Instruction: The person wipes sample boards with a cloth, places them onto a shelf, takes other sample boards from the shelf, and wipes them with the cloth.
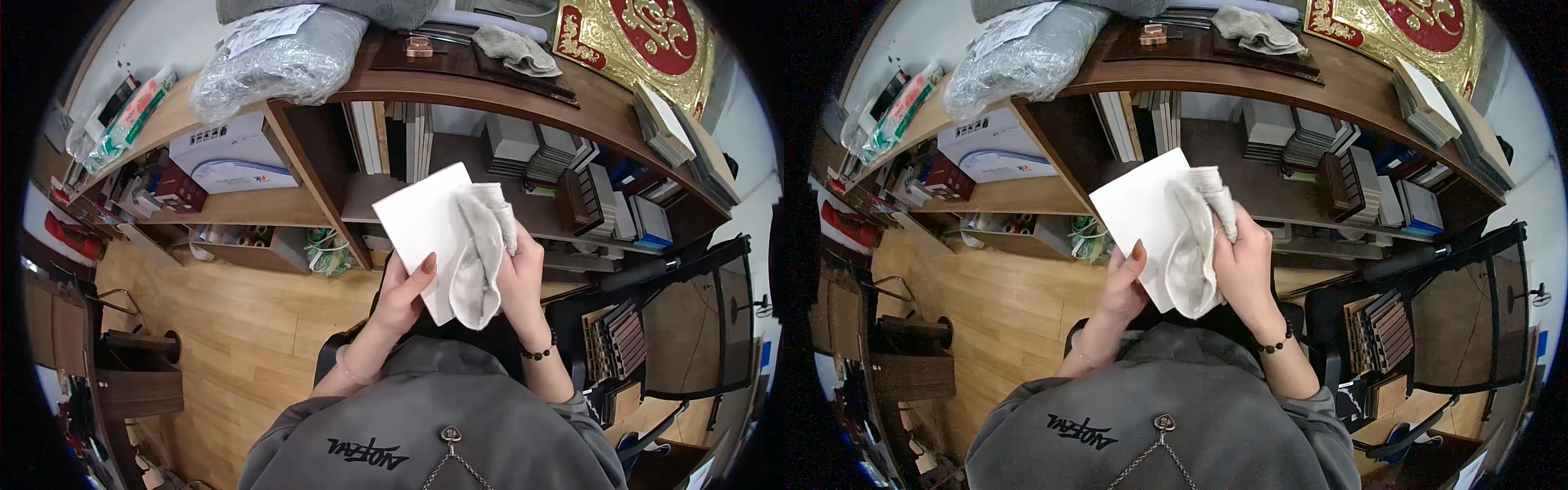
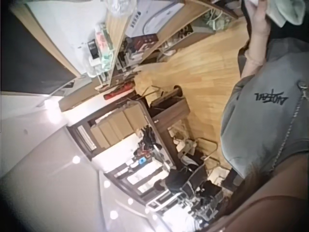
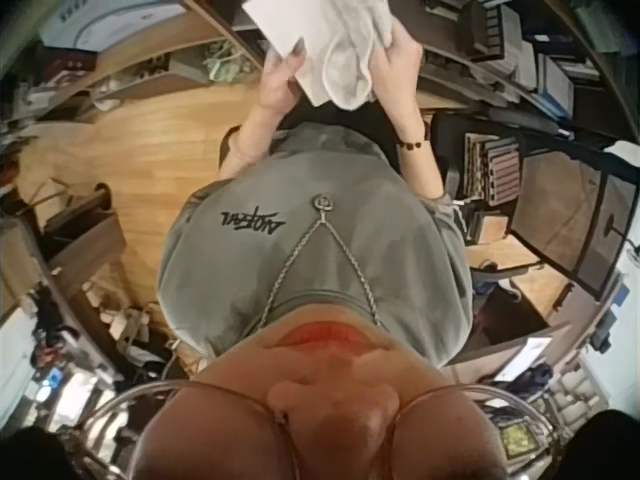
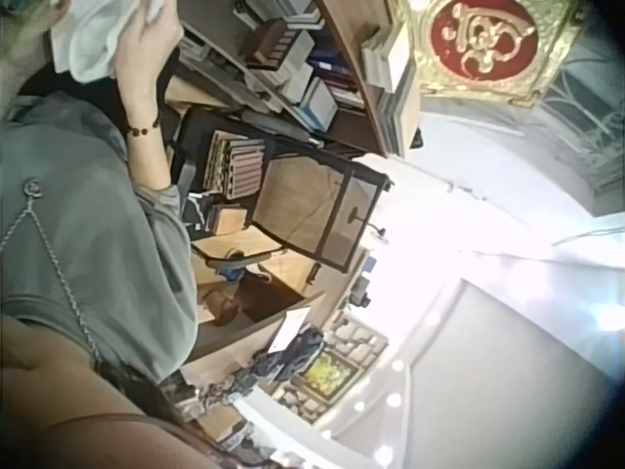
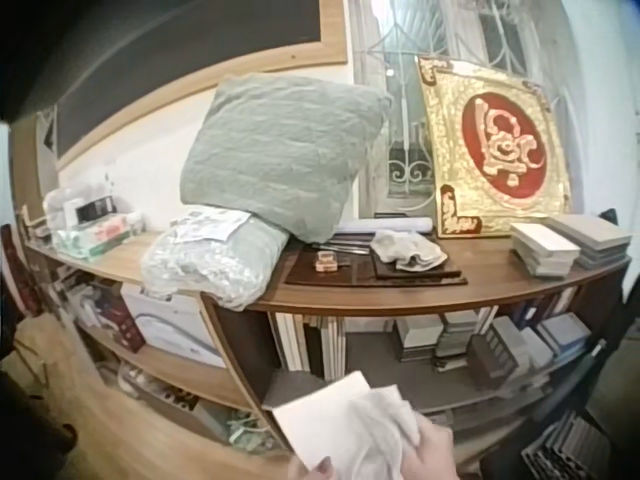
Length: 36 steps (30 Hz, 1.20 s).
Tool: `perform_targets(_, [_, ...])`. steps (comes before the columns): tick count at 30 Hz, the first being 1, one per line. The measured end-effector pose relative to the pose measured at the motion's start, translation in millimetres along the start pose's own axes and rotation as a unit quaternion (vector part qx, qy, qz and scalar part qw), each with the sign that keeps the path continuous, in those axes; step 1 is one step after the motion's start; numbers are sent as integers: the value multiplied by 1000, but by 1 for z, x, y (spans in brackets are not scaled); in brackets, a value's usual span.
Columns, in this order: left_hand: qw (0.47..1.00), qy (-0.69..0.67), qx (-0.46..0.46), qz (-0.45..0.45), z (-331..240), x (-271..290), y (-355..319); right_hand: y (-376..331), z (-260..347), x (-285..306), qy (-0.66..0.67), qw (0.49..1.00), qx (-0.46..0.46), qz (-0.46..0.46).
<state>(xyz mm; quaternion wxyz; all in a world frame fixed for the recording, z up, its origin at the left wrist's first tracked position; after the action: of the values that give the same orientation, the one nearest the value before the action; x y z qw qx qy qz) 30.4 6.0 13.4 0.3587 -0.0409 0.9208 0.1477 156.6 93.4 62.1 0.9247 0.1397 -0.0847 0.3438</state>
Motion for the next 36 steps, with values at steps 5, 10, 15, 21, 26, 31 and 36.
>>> perform_targets(5, [994,56,31,-93,10,-2,4,7,-28,11,-41,992,-12,-116])
perform_targets(10, [993,-54,-14,-102,-5,-8,11,13,1,47,232,932,59,-274])
perform_targets(15, [984,-87,-21,-153,-13,-21,19,-5,27,8,-79,979,183,-45])
perform_targets(21, [977,-196,1,87,-16,31,9,-28,26,-33,-319,898,273,129])
perform_targets(26, [982,-147,-7,-122,-17,6,18,-4,33,-4,-411,867,281,-10])
perform_targets(31, [980,-76,-100,-153,-47,-26,16,-17,31,-4,-321,926,190,-62])
perform_targets(36, [979,-26,-130,-156,-49,-27,16,-40,45,3,-246,890,298,-242])
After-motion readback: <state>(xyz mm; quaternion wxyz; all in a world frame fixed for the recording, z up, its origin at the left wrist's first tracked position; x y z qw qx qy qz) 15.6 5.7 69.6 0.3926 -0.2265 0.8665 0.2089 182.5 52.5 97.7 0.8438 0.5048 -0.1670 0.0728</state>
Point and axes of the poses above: each hand's wrist, its own y-axis towards the middle knuckle, its own x-axis out of the back of the hand, z = x × y, the point moved 2 cm from there along y, towards the middle knuckle, and after that the axes turned 12 degrees about z, right-handed, at the moved point
